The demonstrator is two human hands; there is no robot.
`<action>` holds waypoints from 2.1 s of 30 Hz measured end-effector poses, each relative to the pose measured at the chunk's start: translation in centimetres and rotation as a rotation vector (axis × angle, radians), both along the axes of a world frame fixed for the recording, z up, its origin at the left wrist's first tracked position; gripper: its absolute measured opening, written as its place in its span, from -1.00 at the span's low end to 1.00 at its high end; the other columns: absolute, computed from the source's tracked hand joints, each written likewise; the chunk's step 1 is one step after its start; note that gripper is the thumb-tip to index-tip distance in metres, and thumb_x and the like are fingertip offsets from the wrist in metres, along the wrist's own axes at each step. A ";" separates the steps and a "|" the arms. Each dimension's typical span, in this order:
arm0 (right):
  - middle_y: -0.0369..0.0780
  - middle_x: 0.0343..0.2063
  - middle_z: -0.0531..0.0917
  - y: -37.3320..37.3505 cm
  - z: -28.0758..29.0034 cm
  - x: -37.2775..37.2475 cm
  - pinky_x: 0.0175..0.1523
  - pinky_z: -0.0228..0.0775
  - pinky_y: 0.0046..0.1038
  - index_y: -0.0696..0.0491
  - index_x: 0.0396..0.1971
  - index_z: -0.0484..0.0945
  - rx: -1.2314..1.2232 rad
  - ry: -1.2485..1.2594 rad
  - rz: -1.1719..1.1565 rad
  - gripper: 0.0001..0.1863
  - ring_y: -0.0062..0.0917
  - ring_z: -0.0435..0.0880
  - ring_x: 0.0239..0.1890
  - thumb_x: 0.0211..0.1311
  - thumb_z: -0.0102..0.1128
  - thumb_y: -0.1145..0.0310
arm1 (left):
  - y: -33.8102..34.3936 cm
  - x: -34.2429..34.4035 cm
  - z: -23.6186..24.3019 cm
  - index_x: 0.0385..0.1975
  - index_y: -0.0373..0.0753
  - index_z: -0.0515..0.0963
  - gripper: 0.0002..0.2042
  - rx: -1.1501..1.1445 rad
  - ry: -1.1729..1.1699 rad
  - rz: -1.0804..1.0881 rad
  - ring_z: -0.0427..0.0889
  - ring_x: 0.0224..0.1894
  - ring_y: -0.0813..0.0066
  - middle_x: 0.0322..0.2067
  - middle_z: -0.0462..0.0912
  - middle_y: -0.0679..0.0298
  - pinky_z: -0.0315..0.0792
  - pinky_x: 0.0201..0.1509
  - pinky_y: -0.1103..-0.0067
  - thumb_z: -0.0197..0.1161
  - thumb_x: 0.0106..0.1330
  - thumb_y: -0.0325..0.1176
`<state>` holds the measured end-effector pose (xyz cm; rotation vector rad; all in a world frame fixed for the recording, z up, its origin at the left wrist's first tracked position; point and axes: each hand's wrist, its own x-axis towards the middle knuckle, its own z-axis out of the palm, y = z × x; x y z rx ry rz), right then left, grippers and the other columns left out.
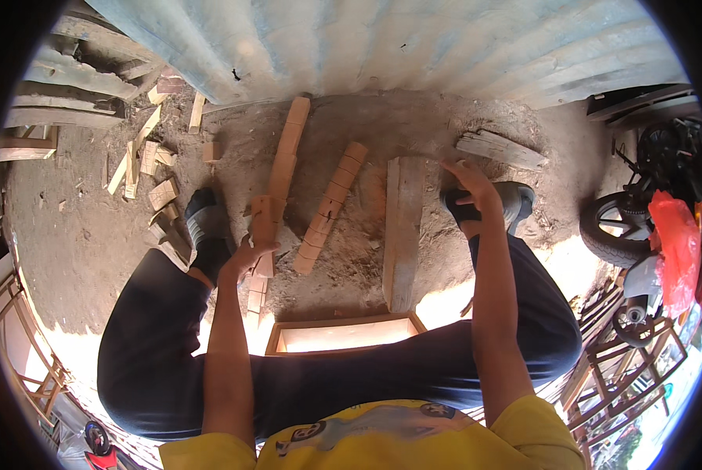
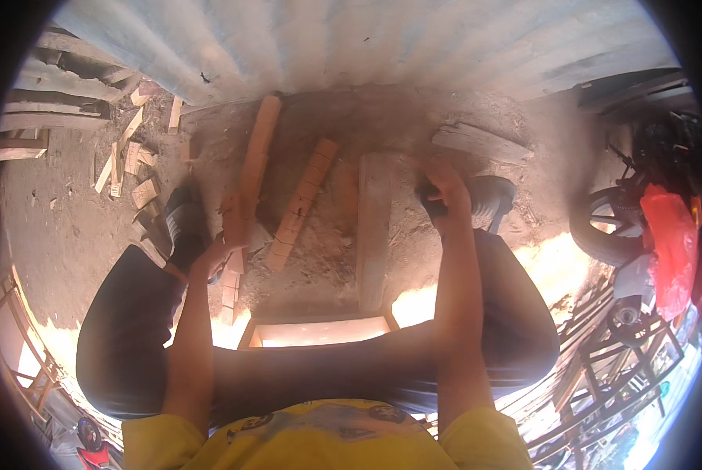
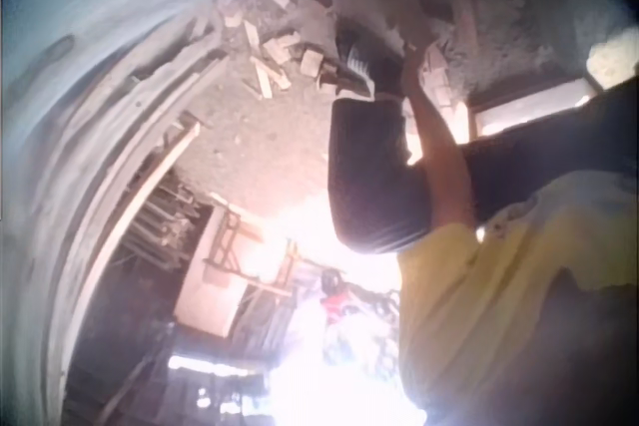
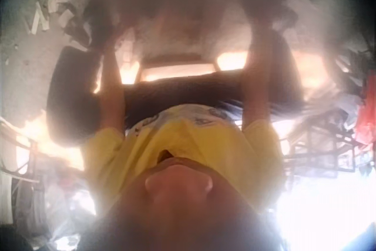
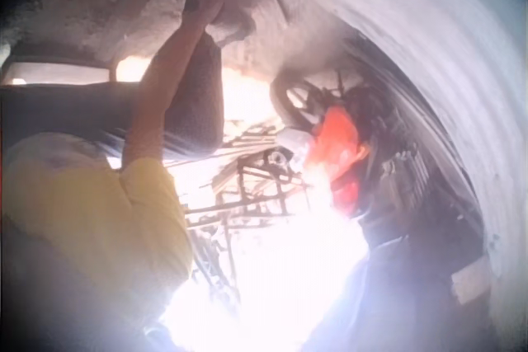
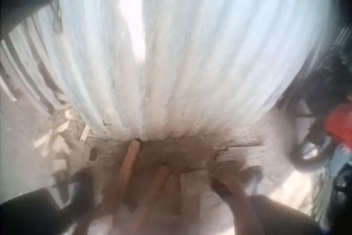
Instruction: The person sits on the ground and uses a hand saw to cut small wooden blocks placed on a wooden frame. The person repeatedly positions the blocks, saws them, and stacks the cut pieces on the frame.
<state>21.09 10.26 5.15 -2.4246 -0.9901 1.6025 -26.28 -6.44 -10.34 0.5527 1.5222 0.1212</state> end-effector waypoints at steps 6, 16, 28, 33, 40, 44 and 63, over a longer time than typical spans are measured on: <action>0.17 0.02 0.44 -11.6 -6.5 -6.8 0.02 0.45 -0.28 0.32 0.19 0.13 0.258 -0.212 0.151 0.03 -0.10 0.50 0.05 -0.20 0.45 0.02 | -0.2 1.5 -0.5 0.24 -0.32 0.09 -0.12 0.039 -0.070 0.115 0.40 0.03 0.44 -0.01 0.42 0.21 0.23 0.11 0.53 0.40 -0.02 -0.04; 0.16 -0.27 0.61 -9.4 -6.6 -7.9 -0.04 0.46 -0.21 0.33 -0.20 0.48 0.532 -0.403 0.175 -0.37 -0.04 0.61 -0.14 -0.28 0.39 0.20 | 0.9 2.1 4.7 0.30 -0.46 -0.10 0.17 -0.070 0.084 0.007 0.44 0.00 0.15 0.00 0.40 -0.18 0.38 -0.04 0.32 0.43 -0.22 0.11; 0.14 -0.26 0.61 3.9 -8.1 -6.0 -0.09 0.46 -0.21 0.36 -0.18 0.50 0.463 -0.409 0.368 -0.29 -0.09 0.62 -0.15 -0.27 0.41 0.08 | -1.9 2.5 -1.9 0.32 -0.44 -0.18 0.23 0.058 0.007 0.191 0.46 -0.62 0.35 -0.42 0.51 -0.04 0.35 -0.58 0.44 0.46 -0.25 0.15; 0.13 -0.18 0.55 2.4 -7.9 -9.8 0.07 0.35 -0.29 0.31 -0.06 0.42 0.669 -0.658 0.239 -0.32 -0.14 0.53 -0.03 -0.12 0.36 0.12 | -3.4 1.1 -6.0 0.34 -0.37 -0.21 0.25 0.081 -0.106 0.272 0.49 -0.06 0.12 0.00 0.37 -0.24 0.41 -0.12 0.27 0.51 -0.26 0.11; -0.15 -0.10 0.48 -10.4 -9.5 -22.7 0.03 0.36 -0.39 0.17 0.01 0.36 0.157 0.506 -0.056 -0.56 -0.40 0.49 -0.07 0.28 0.04 0.17 | -2.3 2.4 -2.0 0.34 -0.36 -0.26 0.26 0.074 -0.129 0.353 0.27 0.21 0.05 0.20 0.17 -0.21 0.14 0.26 0.21 0.54 -0.25 0.04; -0.10 0.00 0.42 -13.6 -10.4 -28.7 0.05 0.38 -0.29 0.11 0.11 0.25 -0.325 0.701 -0.565 -0.43 -0.42 0.43 0.07 0.26 -0.03 0.01 | -1.9 3.2 -0.1 0.33 -0.41 -0.21 0.23 0.095 -0.120 0.420 0.28 0.22 0.07 0.17 0.23 -0.18 0.15 0.27 0.21 0.53 -0.22 0.04; -0.06 0.15 0.24 -13.7 -10.5 -28.9 0.27 0.01 -0.09 0.15 0.28 0.05 -0.642 0.765 -0.668 -0.05 -0.27 0.25 0.20 0.03 0.08 -0.20 | -1.9 1.5 2.1 0.30 -0.20 0.13 -0.14 0.015 -0.306 0.600 0.37 0.13 0.23 0.11 0.33 0.08 0.32 0.14 0.47 0.05 0.14 0.34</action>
